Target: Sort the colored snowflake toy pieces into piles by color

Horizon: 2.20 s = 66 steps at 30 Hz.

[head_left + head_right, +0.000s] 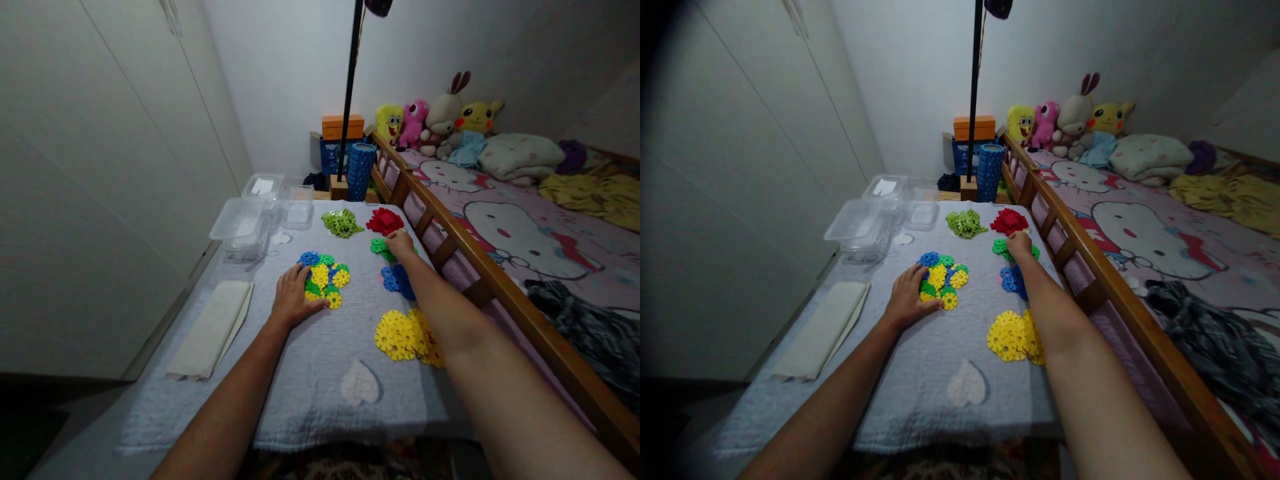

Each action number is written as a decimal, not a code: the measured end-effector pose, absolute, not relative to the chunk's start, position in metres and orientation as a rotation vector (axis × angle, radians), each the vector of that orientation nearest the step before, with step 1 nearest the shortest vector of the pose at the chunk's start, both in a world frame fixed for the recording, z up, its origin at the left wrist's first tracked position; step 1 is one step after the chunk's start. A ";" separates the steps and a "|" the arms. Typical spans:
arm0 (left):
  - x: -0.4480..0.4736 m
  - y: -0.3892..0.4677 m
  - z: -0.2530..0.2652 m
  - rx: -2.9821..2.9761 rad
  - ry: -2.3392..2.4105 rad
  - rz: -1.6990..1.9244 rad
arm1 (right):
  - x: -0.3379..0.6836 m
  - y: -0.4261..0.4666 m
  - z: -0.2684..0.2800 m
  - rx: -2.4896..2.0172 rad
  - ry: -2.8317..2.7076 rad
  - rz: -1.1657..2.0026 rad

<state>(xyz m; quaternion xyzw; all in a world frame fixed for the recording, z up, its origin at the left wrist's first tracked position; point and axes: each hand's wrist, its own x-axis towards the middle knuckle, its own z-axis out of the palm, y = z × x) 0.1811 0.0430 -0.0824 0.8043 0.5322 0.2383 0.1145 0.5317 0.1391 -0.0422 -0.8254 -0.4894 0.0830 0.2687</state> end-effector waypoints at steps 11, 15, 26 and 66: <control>0.181 0.043 -0.080 2.361 1.561 0.690 | 0.534 0.130 -0.036 -2.280 -1.417 0.102; 0.181 0.043 -0.080 2.363 1.562 0.700 | 0.530 0.124 -0.026 -2.230 -1.411 0.145; 0.178 0.046 -0.082 2.352 1.499 0.700 | 0.438 0.092 -0.016 -1.755 -2.018 0.784; 0.147 0.042 -0.089 2.426 1.437 0.627 | 0.529 -0.019 0.012 -1.693 -1.518 1.179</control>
